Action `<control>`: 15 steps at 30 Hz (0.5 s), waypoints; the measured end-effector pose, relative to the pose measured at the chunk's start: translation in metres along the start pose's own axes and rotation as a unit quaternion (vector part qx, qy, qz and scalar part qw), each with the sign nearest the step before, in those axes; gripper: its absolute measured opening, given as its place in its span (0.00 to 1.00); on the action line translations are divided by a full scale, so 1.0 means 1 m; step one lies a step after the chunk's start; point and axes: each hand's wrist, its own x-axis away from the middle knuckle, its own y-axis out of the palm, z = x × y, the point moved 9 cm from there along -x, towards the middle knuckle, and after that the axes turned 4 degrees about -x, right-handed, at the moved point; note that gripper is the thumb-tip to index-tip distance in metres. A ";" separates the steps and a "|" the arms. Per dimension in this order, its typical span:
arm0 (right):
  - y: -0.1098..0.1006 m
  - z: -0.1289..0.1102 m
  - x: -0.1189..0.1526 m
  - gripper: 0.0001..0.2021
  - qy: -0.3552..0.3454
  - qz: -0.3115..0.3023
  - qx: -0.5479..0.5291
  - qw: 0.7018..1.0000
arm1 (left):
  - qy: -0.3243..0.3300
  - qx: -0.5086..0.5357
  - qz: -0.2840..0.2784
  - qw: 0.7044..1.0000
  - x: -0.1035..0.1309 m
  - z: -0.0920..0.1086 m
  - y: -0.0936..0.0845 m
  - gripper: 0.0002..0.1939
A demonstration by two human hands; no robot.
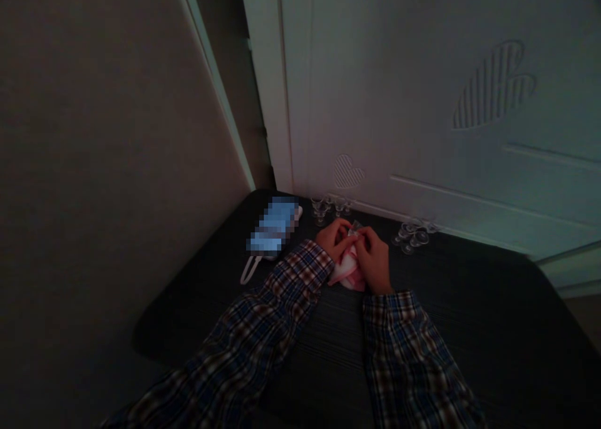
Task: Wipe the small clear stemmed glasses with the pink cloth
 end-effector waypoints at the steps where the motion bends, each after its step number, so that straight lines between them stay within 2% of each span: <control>1: 0.000 -0.001 0.000 0.09 -0.002 -0.002 -0.001 1.000 | -0.001 -0.003 0.002 1.000 0.000 0.001 -0.001 0.16; 9: 0.001 -0.006 0.000 0.09 -0.009 -0.013 -0.001 1.000 | 0.053 -0.047 0.020 0.997 0.000 0.011 -0.004 0.11; 15: -0.001 -0.009 0.000 0.09 -0.011 -0.006 0.004 1.000 | 0.051 -0.049 0.017 0.997 -0.003 0.006 -0.001 0.13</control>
